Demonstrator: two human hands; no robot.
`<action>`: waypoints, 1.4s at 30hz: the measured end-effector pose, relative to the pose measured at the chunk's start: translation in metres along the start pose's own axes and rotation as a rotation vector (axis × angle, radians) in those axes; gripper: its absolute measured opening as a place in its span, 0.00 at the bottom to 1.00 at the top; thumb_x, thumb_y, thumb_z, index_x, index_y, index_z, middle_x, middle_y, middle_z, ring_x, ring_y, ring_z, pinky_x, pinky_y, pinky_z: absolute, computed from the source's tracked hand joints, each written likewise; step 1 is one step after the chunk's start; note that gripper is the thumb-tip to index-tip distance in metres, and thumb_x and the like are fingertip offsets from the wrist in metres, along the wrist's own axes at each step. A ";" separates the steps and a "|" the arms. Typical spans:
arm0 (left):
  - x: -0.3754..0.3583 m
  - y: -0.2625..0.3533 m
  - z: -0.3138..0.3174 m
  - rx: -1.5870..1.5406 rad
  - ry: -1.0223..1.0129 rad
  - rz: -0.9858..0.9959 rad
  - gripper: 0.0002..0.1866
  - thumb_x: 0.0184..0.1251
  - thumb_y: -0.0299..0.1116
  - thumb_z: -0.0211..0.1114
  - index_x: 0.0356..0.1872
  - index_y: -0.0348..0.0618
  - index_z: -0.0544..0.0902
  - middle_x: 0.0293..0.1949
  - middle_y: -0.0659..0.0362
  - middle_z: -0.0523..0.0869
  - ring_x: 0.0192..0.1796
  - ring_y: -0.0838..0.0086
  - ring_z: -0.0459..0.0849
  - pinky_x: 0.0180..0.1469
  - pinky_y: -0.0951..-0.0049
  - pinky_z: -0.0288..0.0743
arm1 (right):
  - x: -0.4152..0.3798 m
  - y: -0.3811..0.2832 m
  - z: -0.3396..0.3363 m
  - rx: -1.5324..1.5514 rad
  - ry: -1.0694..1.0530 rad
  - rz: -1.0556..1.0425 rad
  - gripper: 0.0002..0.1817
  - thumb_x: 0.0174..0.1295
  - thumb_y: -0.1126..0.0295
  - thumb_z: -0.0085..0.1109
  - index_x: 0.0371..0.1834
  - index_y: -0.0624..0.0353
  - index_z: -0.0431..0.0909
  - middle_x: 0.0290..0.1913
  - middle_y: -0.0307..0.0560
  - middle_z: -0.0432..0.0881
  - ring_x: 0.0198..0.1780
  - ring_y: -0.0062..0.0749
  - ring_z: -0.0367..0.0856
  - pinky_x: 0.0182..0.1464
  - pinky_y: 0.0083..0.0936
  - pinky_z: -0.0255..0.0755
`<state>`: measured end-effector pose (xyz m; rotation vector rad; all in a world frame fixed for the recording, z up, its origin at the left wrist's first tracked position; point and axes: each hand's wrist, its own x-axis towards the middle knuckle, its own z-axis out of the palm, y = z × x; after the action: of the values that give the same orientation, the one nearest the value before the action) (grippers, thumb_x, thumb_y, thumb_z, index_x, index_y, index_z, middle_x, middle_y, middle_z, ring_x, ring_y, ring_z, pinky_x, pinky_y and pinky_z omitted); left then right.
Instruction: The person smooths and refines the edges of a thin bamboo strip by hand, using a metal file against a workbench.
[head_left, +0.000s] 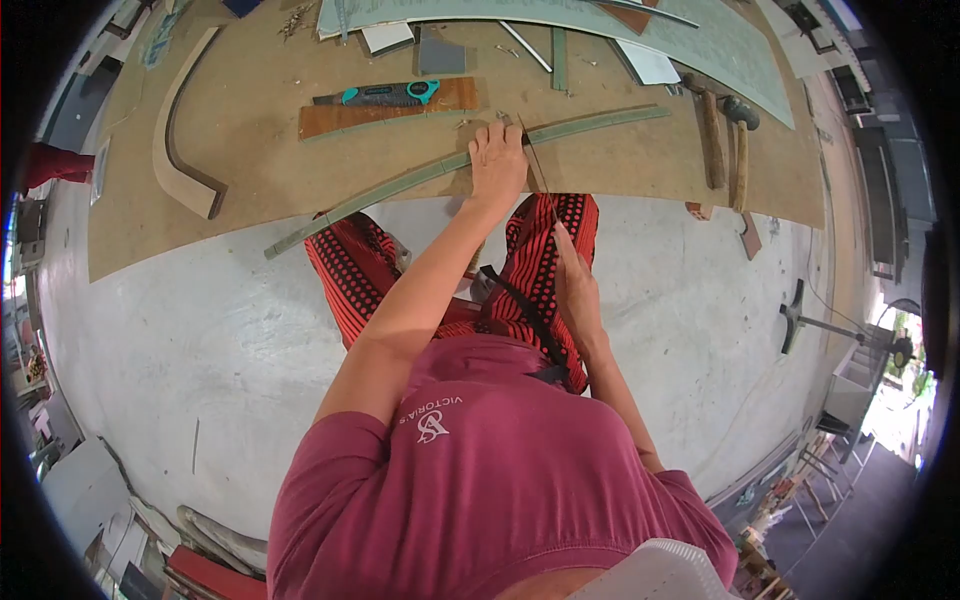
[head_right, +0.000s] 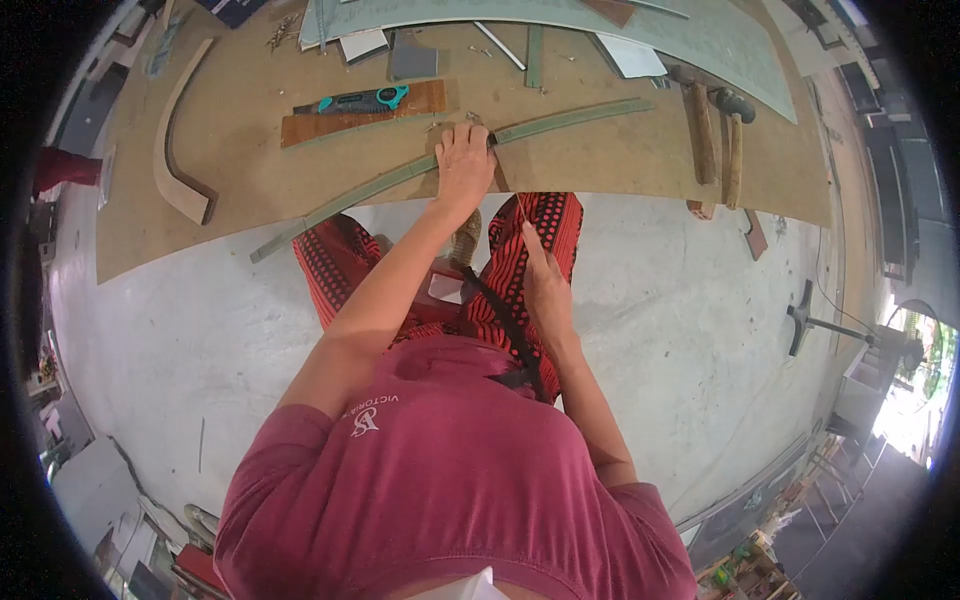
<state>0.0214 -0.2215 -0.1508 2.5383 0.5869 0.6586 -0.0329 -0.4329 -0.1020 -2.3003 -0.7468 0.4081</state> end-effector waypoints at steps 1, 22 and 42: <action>0.000 0.001 -0.001 0.003 0.005 0.001 0.15 0.53 0.26 0.64 0.44 0.41 0.75 0.48 0.51 0.75 0.50 0.52 0.72 0.50 0.52 0.65 | -0.009 -0.001 -0.002 0.008 -0.001 -0.014 0.31 0.66 0.83 0.41 0.73 0.53 0.58 0.67 0.57 0.70 0.62 0.56 0.73 0.61 0.41 0.70; -0.001 -0.003 0.002 -0.001 0.000 0.011 0.15 0.55 0.26 0.64 0.45 0.42 0.75 0.48 0.50 0.75 0.52 0.51 0.72 0.51 0.51 0.64 | 0.026 0.007 0.015 -0.065 0.010 0.012 0.29 0.66 0.81 0.41 0.72 0.56 0.59 0.65 0.58 0.71 0.58 0.54 0.76 0.57 0.40 0.72; -0.001 0.002 -0.005 -0.043 0.049 0.035 0.10 0.57 0.25 0.58 0.42 0.40 0.76 0.46 0.49 0.74 0.49 0.53 0.72 0.51 0.55 0.64 | 0.001 0.011 0.005 -0.007 -0.035 0.014 0.28 0.69 0.77 0.39 0.74 0.53 0.57 0.64 0.59 0.72 0.58 0.57 0.75 0.57 0.41 0.70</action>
<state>0.0185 -0.2224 -0.1462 2.5043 0.5401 0.7393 -0.0301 -0.4366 -0.1136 -2.3115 -0.7503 0.4536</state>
